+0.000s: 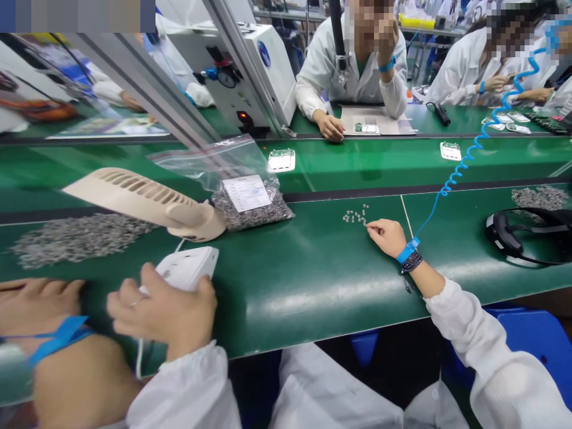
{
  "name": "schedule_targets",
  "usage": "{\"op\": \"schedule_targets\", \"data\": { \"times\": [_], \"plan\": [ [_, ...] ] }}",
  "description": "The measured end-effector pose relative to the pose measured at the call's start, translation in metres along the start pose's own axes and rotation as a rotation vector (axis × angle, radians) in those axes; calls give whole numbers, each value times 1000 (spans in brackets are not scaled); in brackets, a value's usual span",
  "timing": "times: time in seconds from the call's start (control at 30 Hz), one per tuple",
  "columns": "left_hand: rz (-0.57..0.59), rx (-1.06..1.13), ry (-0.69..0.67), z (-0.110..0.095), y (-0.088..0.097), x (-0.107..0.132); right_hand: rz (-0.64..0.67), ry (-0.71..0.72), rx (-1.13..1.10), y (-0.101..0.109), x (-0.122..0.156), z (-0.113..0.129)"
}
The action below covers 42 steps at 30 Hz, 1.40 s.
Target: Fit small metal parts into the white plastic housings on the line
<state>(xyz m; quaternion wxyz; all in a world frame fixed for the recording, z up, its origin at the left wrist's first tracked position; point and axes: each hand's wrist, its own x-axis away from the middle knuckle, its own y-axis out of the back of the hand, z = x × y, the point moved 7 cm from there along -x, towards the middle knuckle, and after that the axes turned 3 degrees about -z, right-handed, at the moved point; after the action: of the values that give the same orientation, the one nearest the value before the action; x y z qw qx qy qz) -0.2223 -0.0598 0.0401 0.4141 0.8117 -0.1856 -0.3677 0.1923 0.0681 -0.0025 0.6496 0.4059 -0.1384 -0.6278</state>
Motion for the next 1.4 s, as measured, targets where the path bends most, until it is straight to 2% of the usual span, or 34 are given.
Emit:
{"op": "schedule_targets", "data": {
  "times": [0.13, 0.23, 0.4, 0.47, 0.53, 0.67, 0.77, 0.9, 1.13, 1.27, 1.4],
  "plan": [
    [-22, 60, -183, -29, -2, 12, 16, -11, -11, -2, 0, 1],
    [-4, 174, -396, -66, -11, 35, 10, -14, -17, -2, 0, 0],
    [265, 350, -717, -144, -42, 88, -49, -17, -30, 2, -1, -3],
    [351, 385, -770, -169, -56, 103, -80, -27, -37, 5, -1, -6],
    [390, 429, -783, -190, -69, 110, -106, -44, -50, 9, -1, -10],
    [381, 526, -741, -217, -90, 106, -156, -94, -103, 12, -2, -22],
    [348, 584, -683, -227, -100, 95, -183, -157, -161, 10, -6, -34],
    [334, 619, -591, -228, -107, 82, -229, -254, -224, 6, -15, -48],
    [245, 534, -572, -231, -102, 73, -319, -340, -245, 3, -34, -55],
    [288, 544, -503, -229, -109, 70, -352, -352, -259, 4, -43, -58],
    [374, 554, -351, -219, -123, 62, -361, -379, -248, 7, -47, -61]
  ]
}}
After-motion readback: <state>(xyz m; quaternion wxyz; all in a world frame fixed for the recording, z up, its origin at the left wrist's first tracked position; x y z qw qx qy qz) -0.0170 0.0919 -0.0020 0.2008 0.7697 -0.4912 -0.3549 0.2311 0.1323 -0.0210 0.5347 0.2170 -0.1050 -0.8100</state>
